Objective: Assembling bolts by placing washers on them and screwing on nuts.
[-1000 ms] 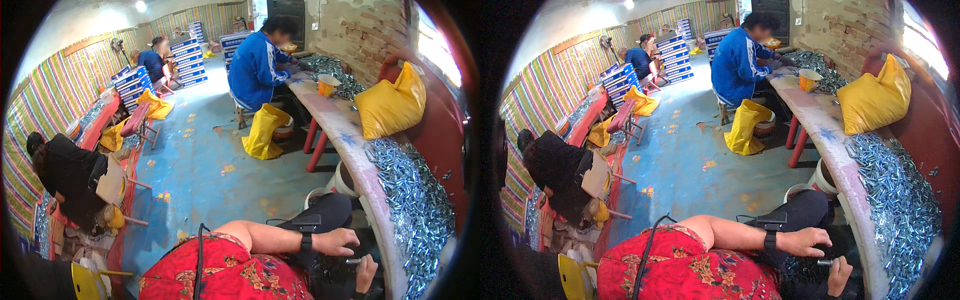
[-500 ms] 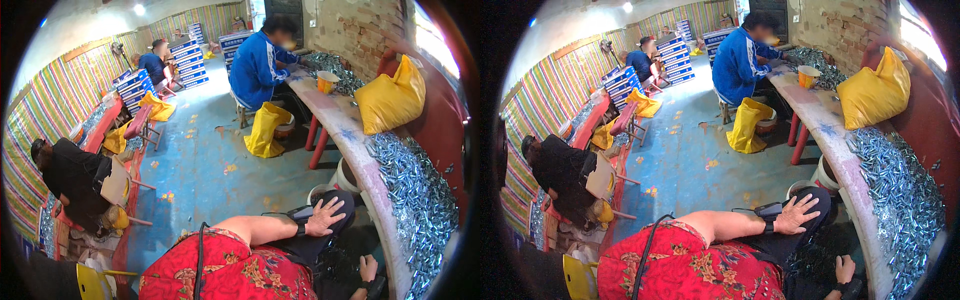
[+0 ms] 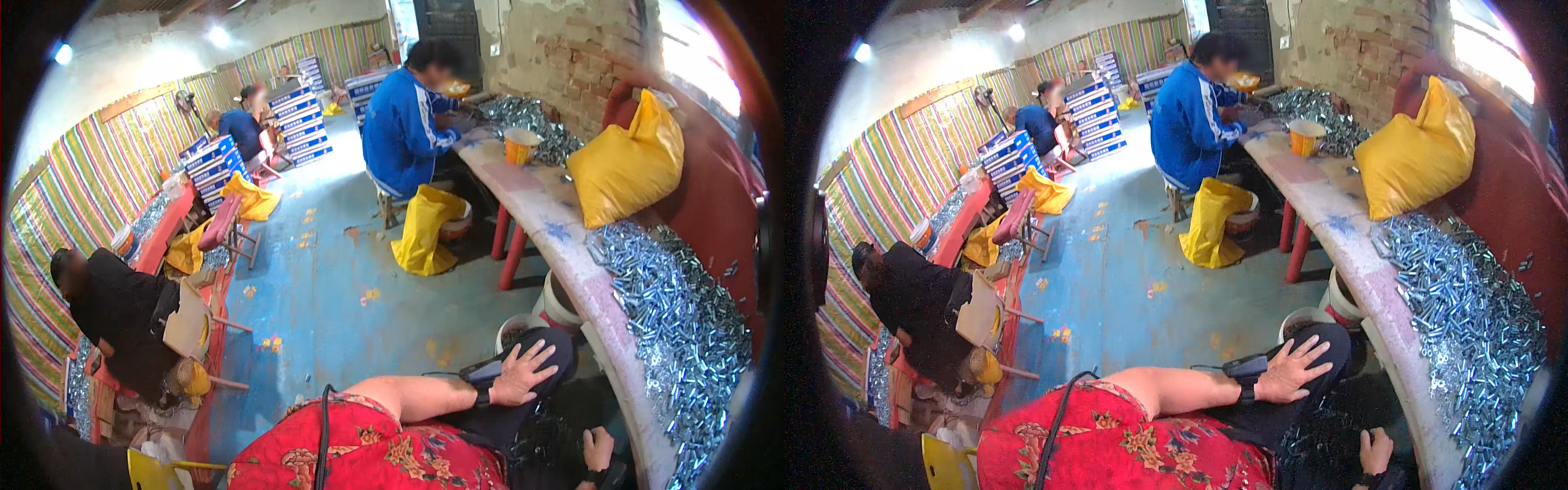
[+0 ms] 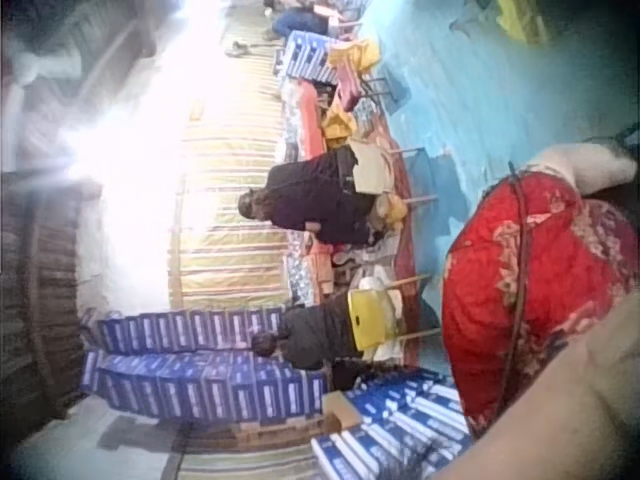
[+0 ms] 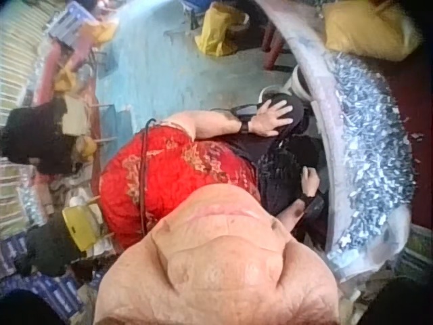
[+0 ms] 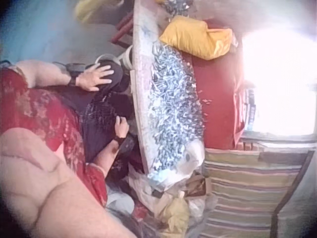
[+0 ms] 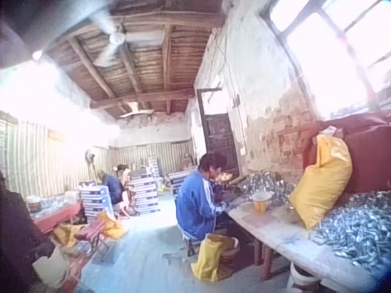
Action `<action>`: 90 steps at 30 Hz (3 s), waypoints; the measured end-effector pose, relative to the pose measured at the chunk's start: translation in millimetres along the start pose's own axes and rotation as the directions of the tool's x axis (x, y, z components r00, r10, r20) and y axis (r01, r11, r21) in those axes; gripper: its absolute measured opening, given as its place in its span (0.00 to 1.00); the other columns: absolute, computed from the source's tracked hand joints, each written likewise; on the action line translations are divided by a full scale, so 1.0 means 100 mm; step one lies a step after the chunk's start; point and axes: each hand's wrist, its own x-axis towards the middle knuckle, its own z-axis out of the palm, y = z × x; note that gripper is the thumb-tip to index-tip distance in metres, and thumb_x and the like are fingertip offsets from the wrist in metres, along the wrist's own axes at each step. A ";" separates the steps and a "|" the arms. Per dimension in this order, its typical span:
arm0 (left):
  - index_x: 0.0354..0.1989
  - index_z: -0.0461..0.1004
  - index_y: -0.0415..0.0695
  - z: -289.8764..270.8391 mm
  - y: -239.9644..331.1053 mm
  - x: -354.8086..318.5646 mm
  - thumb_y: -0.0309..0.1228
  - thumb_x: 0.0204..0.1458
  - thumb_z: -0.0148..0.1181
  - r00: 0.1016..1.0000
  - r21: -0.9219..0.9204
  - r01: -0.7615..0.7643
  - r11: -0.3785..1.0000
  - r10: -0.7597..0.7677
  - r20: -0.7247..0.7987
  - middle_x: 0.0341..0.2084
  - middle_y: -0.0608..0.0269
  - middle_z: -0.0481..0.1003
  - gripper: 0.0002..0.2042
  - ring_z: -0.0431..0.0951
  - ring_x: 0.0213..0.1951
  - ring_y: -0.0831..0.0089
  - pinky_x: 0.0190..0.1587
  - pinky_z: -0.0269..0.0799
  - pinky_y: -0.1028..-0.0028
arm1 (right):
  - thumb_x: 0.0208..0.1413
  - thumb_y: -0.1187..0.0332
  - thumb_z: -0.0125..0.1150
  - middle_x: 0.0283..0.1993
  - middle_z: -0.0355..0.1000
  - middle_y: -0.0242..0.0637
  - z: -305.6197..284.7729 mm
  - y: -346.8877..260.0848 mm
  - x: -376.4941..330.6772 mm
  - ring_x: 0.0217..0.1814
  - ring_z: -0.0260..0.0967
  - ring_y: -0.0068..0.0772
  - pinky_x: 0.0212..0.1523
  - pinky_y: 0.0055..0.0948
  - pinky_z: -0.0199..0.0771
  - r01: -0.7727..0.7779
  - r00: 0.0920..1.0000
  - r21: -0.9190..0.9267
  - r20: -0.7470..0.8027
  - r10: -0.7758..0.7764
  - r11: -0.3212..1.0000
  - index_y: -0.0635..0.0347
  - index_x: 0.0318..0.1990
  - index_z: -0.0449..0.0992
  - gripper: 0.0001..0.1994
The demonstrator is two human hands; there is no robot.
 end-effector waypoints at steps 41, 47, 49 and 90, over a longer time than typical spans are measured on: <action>0.33 0.73 0.46 0.55 -0.72 2.67 0.32 0.45 0.54 0.964 -0.065 -0.264 0.962 0.262 -0.038 0.32 0.57 0.68 0.08 0.71 0.36 0.58 0.36 0.69 0.63 | 0.46 0.74 0.57 0.24 0.68 0.44 -0.63 -0.41 0.56 0.25 0.68 0.44 0.25 0.30 0.65 0.023 0.979 0.174 -0.205 0.014 0.984 0.64 0.29 0.71 0.04; 0.33 0.71 0.40 0.24 -0.53 2.46 0.32 0.51 0.53 0.958 -0.873 0.251 0.418 0.021 0.286 0.21 0.62 0.73 0.08 0.71 0.20 0.75 0.21 0.65 0.78 | 0.46 0.73 0.57 0.25 0.70 0.43 -0.71 -0.28 0.93 0.24 0.69 0.38 0.25 0.28 0.66 -0.005 0.926 0.201 -0.368 0.080 0.980 0.64 0.31 0.72 0.05; 0.35 0.70 0.38 0.07 -0.17 2.39 0.30 0.52 0.53 0.917 -0.911 0.389 -0.139 -0.035 0.397 0.22 0.61 0.74 0.08 0.68 0.19 0.83 0.19 0.59 0.86 | 0.44 0.74 0.58 0.28 0.73 0.41 -0.76 -0.08 1.03 0.28 0.71 0.30 0.27 0.23 0.68 -0.055 0.885 0.179 -0.448 0.130 0.982 0.63 0.32 0.74 0.06; 0.41 0.69 0.39 0.59 0.70 1.94 0.29 0.52 0.53 0.724 -0.718 0.670 -0.187 0.376 0.578 0.26 0.63 0.74 0.10 0.71 0.21 0.83 0.22 0.62 0.87 | 0.54 0.74 0.50 0.39 0.73 0.46 -1.11 0.09 1.03 0.38 0.73 0.33 0.38 0.24 0.72 -0.034 0.755 0.588 -0.515 0.407 0.808 0.67 0.47 0.64 0.13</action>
